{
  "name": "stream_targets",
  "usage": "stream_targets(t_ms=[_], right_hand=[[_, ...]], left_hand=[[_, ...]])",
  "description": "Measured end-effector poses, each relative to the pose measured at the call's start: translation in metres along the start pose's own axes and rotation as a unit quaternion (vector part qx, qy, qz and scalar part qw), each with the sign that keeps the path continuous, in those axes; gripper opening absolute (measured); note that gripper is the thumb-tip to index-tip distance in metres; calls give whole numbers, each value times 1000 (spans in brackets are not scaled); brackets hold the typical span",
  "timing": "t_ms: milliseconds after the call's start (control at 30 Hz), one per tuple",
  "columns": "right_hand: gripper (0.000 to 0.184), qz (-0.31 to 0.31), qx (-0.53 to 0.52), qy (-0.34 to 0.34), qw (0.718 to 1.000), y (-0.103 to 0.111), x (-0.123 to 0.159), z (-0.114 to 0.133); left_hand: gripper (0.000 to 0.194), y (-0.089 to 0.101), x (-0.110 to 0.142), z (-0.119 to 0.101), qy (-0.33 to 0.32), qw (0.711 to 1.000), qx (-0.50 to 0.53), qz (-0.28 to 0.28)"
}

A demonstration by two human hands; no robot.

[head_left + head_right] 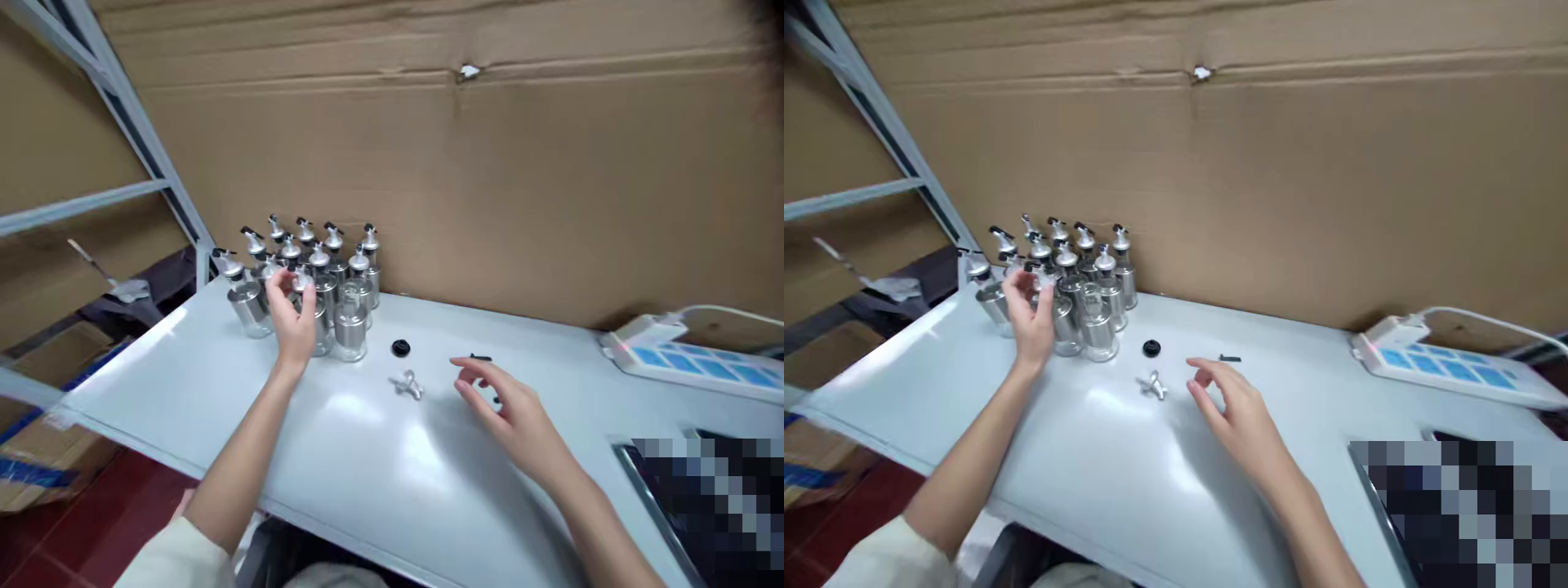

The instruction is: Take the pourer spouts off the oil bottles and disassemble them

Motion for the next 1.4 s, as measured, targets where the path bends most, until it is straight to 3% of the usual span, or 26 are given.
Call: stream_targets(t_ms=[133, 300, 533, 867, 1400], right_hand=[[33, 10, 0, 2, 1000, -1, 1, 2], [32, 14, 10, 10, 1000, -3, 1, 1], [32, 0, 44, 54, 998, -3, 2, 1], [31, 19, 99, 105, 989, -14, 4, -6], [35, 106, 116, 73, 985, -38, 5, -28]], left_hand=[[49, -9, -1, 5, 30, 997, 12, 67], [35, -16, 1, 16, 74, 989, 24, 126], [37, -15, 5, 25, 46, 991, -73, 106], [37, -17, 1, 21, 33, 991, -88, 93], [46, -17, -4, 23, 38, 994, -48, 95]])
Point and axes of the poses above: each hand's wrist, its own x-axis away from the middle knuckle, its own y-axis out of the back of the hand, z = x × y, the point moved 7 cm from there along -x, towards the middle knuckle, and after that the axes turned 5 degrees about -z, right-handed, at the moved point
